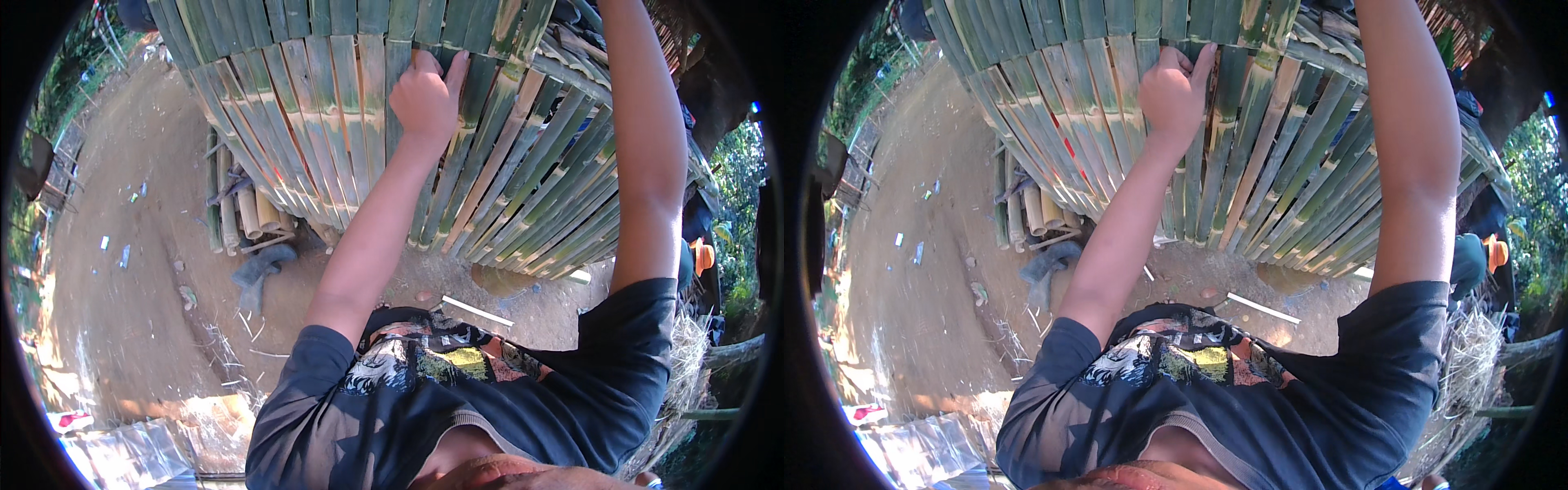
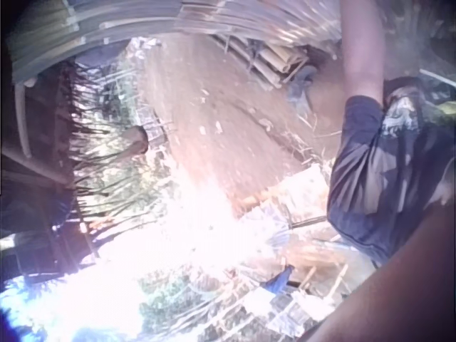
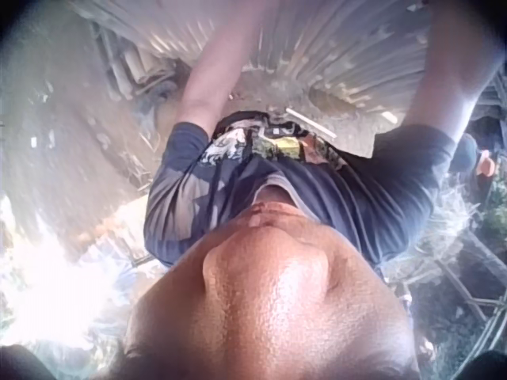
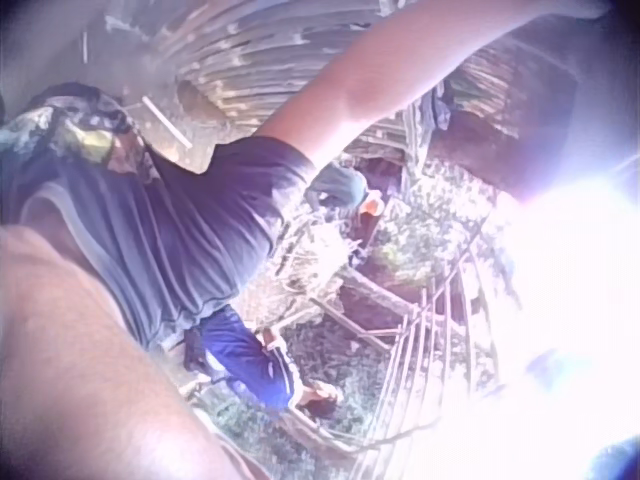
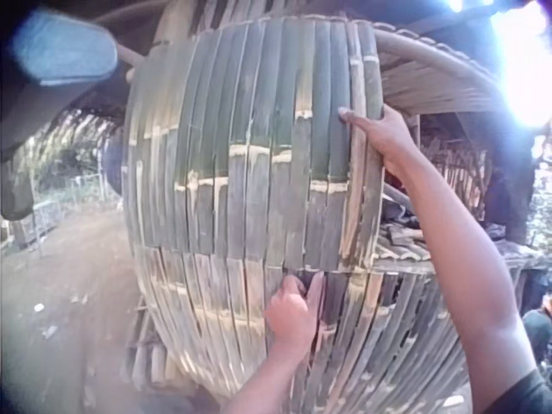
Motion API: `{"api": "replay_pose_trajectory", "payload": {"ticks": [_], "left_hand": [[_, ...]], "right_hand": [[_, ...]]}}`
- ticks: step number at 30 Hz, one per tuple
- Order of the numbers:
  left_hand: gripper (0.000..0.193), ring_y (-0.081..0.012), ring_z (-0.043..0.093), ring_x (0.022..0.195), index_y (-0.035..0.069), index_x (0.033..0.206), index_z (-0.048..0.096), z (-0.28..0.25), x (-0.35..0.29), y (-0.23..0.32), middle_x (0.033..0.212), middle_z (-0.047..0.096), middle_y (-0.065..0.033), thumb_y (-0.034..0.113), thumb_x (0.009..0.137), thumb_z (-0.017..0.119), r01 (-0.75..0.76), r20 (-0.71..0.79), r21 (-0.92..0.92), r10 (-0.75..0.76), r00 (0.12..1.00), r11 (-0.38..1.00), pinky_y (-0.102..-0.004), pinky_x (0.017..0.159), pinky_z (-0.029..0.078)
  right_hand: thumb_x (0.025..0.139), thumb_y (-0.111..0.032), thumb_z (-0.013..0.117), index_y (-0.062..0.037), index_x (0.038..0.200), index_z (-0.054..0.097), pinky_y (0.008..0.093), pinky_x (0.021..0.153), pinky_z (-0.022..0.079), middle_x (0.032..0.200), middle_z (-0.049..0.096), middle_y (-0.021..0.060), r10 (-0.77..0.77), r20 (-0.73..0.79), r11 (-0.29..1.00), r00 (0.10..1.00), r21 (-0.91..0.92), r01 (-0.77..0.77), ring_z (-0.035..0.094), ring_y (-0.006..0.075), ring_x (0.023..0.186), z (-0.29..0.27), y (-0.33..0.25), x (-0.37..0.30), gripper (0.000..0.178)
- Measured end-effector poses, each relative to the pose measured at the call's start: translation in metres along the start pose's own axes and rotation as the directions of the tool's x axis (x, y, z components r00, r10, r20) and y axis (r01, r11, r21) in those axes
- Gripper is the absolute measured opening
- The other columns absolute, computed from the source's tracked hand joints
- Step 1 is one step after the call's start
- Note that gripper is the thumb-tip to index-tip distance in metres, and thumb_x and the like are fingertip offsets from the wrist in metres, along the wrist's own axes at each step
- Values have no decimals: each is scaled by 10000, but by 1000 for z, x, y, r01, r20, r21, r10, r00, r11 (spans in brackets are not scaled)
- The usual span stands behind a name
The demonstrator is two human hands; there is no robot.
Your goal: The person uses a machete to split and shape thin bamboo strips on a wooden block. They then move to a large bamboo structure and insert the prepared strips into the weave, adjusting them by hand to fit the pattern.
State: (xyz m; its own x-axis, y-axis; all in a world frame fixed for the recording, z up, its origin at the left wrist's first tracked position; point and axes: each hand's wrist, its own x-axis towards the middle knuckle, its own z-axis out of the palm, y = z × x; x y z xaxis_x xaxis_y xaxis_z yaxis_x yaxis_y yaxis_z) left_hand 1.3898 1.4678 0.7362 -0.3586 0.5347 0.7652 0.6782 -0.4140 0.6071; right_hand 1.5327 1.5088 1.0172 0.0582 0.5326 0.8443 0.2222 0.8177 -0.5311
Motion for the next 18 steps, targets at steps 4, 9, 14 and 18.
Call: {"api": "replay_pose_trajectory", "payload": {"ticks": [4, 9, 14, 18], "left_hand": [[550, -324, 627, 553, 37, 685, 607, -8, 3, 12, 577, 616, -117, 522, 895, 761, 82, 96, -95, -73, 993, 992, -429, 550, 480], [590, -323, 607, 538, 25, 645, 620, -9, 5, 9, 550, 590, -145, 546, 880, 768, 181, 133, -100, -167, 977, 978, -423, 547, 462], [583, -360, 571, 519, 46, 610, 584, -7, 11, 4, 532, 568, -148, 531, 862, 786, 188, 163, -221, -154, 975, 957, -442, 524, 436], [561, -363, 555, 498, 45, 606, 580, -4, 11, 1, 525, 560, -146, 490, 865, 801, 162, 151, -215, -131, 980, 963, -437, 508, 428]], "right_hand": [[788, -103, 897, -15, 1278, 639, 378, 910, 561, 1145, 723, 103, 50, 95, 997, 994, 53, -56, 689, 206, 1011, -14, -1, 0, 561], [797, -55, 872, -32, 1233, 641, 375, 895, 561, 1104, 716, 79, 103, 168, 991, 980, 72, -116, 681, 191, 991, -12, 2, -12, 493], [799, -16, 853, -45, 1166, 641, 351, 774, 548, 980, 688, 38, 123, 154, 987, 980, 82, -137, 653, 169, 853, -14, 14, -20, 425], [818, 9, 820, -49, 1101, 649, 342, 719, 535, 915, 676, 32, 86, 88, 993, 992, 74, -93, 639, 163, 787, -7, 16, -20, 336]]}}
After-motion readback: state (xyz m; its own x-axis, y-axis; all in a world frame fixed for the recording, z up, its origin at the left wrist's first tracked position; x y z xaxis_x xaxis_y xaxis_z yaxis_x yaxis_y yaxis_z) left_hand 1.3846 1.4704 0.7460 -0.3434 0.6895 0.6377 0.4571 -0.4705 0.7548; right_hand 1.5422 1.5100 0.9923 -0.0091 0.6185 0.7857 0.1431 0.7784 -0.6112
